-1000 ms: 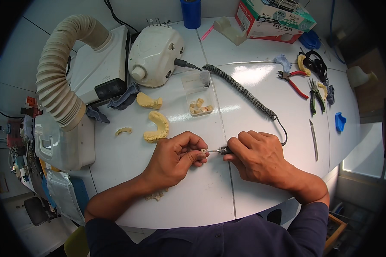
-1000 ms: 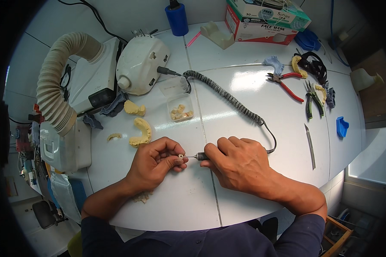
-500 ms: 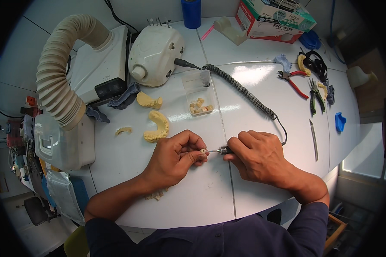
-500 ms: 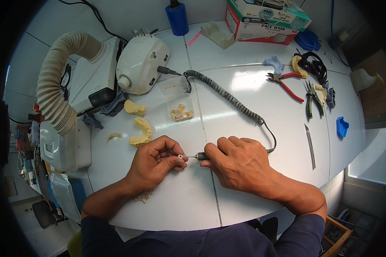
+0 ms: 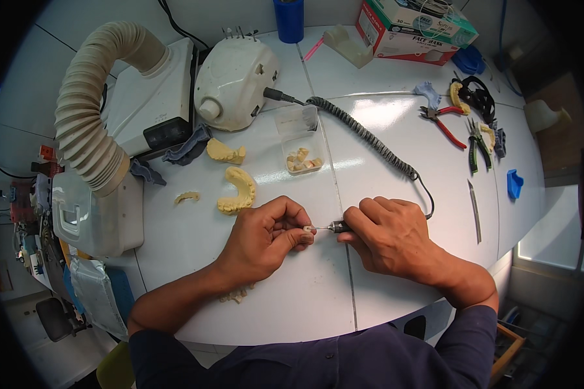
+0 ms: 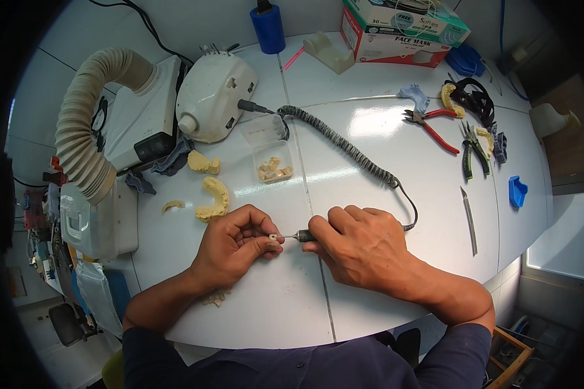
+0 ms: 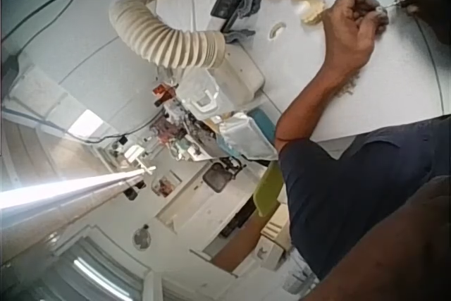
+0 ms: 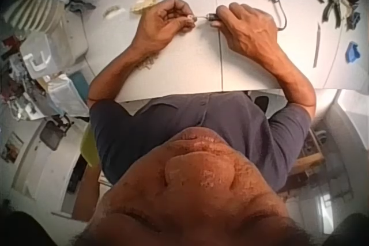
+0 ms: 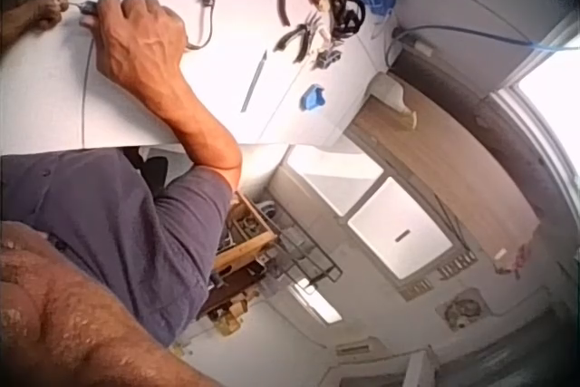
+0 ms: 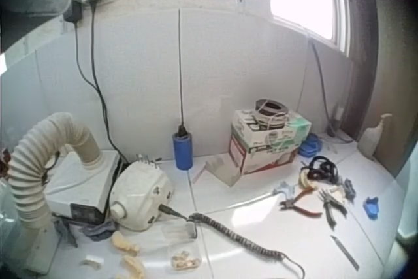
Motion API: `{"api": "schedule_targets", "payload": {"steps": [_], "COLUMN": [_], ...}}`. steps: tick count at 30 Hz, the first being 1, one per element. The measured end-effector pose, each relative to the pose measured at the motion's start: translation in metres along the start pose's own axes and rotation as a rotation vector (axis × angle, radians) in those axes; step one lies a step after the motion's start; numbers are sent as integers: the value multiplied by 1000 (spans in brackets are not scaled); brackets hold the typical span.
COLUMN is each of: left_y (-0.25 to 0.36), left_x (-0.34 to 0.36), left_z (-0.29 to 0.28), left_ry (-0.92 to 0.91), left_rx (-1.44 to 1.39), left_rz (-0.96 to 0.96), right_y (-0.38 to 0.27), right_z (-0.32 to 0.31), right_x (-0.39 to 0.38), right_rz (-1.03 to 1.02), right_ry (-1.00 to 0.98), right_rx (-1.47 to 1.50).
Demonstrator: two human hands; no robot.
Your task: Trimming and polishing a dental prosthetic crown using a rotary handpiece at a dental lab bench.
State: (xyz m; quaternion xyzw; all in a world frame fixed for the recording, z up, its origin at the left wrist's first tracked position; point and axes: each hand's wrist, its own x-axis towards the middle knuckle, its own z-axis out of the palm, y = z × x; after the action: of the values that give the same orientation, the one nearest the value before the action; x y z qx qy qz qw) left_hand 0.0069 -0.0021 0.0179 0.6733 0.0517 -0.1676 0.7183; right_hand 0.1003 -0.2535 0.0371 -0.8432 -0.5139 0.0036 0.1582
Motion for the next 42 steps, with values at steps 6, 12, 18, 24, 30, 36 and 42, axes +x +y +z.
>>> {"api": "schedule_targets", "payload": {"steps": [6,12,18,24,30,36,42], "left_y": [-1,0,-1,-1,-1,0,-1], "left_x": [0,-1,0,0,-1,-1,-1], "left_z": [0,0,0,0,-1,0,0], "left_ry": [8,9,6,7,8,6,16], "left_rx": [-11,-15,-9,-12,15,14,-16], "left_rz": [-4,-14,-15,-6,2,-10,-27], "right_y": [0,-1,-1,-1,-1,0,0], "right_z": [0,-2,-2,0,1,0,0], "right_x": [1,1,2,1,1,1,1], "right_rz": [-8,-6,6,9,-1,13,13], "right_ry": [-1,-13,-10,2,0,3,1], "right_rx": [6,-2,10,0,-6,15,11]}}
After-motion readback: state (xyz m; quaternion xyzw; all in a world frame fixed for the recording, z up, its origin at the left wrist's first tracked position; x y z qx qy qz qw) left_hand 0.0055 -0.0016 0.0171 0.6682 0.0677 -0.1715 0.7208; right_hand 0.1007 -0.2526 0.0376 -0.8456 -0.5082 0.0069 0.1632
